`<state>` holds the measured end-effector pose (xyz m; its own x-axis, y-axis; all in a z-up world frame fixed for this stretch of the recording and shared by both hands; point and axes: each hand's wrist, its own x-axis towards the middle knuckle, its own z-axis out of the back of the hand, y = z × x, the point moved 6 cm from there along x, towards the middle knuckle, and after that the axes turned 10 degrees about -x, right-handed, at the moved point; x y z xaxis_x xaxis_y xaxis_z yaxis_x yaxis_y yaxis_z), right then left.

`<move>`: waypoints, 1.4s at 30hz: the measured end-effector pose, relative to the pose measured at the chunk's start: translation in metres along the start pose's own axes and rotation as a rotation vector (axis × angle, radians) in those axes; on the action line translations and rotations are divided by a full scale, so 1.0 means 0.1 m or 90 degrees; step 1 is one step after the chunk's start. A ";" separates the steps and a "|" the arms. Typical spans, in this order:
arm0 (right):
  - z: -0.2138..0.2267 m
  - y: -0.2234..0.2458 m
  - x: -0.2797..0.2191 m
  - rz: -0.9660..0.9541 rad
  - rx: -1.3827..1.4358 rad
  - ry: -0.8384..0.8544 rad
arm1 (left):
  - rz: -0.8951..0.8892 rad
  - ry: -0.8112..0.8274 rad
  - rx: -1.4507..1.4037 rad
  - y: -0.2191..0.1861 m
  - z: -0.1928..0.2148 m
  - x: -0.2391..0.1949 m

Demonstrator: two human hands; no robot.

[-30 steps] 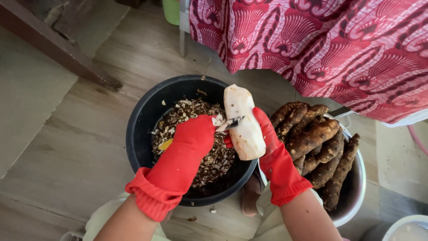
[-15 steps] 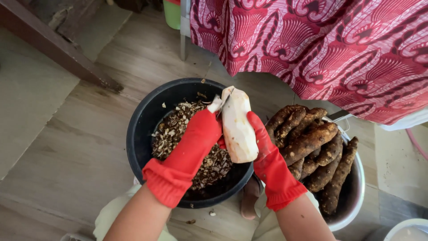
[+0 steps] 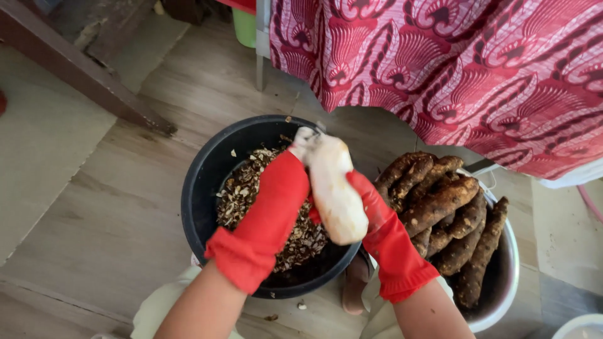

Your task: The person sits on the floor and peels cassava roots using a peeler. They hold the root in one hand and scrape the skin off with the tool, letting the peels fall into a black bucket. The peeled cassava is placed into a pink basket.

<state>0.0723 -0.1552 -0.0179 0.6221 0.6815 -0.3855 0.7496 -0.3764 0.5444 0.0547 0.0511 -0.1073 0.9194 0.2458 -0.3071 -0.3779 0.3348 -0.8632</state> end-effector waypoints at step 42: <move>-0.50 0.51 0.12 0.449 -0.980 -0.333 | -0.051 0.030 0.239 -1.33 0.28 -0.52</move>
<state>0.1071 -0.1345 0.0430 0.9334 0.2974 0.2009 -0.3467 0.6023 0.7191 0.0537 0.0195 0.0350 0.9485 0.1663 -0.2695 -0.3099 0.6630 -0.6814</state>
